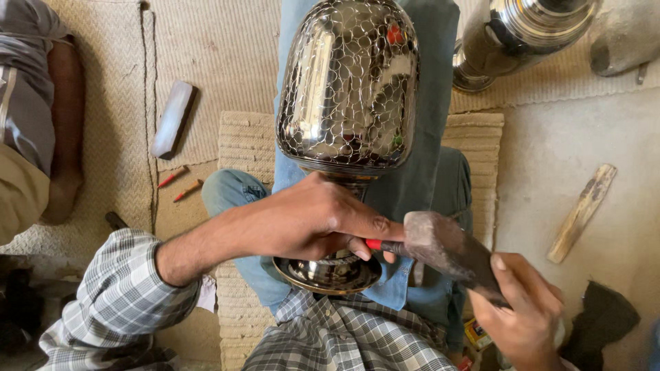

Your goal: The person sits on the floor with a silver metal lamp held between the legs and hammers a punch/chisel held against the lamp's base and stem with a wooden mallet, working the surface in repeated strikes to shape or decorate it.

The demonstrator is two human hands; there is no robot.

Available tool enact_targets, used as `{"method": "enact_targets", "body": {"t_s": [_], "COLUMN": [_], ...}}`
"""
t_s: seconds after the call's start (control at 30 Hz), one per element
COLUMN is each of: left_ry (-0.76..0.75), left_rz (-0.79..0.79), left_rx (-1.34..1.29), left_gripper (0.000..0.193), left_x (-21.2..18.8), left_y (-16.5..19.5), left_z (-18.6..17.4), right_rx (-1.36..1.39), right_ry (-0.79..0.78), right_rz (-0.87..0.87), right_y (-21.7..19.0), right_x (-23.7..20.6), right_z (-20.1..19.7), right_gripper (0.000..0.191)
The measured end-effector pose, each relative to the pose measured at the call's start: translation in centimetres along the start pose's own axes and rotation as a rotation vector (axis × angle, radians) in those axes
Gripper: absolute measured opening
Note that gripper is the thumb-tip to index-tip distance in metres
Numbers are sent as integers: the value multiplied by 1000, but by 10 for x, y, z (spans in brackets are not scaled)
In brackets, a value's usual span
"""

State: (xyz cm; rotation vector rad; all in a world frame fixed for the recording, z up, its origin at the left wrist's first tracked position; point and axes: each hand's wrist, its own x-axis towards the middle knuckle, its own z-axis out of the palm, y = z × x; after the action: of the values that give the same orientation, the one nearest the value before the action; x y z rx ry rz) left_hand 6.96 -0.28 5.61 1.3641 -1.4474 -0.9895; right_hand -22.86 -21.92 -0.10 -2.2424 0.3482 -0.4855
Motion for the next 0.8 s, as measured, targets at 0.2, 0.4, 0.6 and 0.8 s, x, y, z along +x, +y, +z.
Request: {"method": "enact_targets", "body": {"t_s": [0.2, 0.4, 0.6, 0.8], "left_ry": [-109, -233, -27, -155], "left_rz": [32, 96, 21, -48], "left_rx": [3, -102, -15, 137], "left_gripper": [62, 58, 49, 55], "left_x": [8, 9, 22, 34], "left_y": [-5, -10, -7, -2], "left_z": [-5, -10, 11, 11], "right_rx": [-91, -120, -147, 141], "right_ry": [57, 68, 120, 232], "right_rz": [-40, -70, 144, 395], "right_y": [-4, 11, 23, 13], "right_x": [-23, -39, -61, -65], "right_z": [14, 20, 44, 49], "right_gripper": [54, 52, 75, 62]}}
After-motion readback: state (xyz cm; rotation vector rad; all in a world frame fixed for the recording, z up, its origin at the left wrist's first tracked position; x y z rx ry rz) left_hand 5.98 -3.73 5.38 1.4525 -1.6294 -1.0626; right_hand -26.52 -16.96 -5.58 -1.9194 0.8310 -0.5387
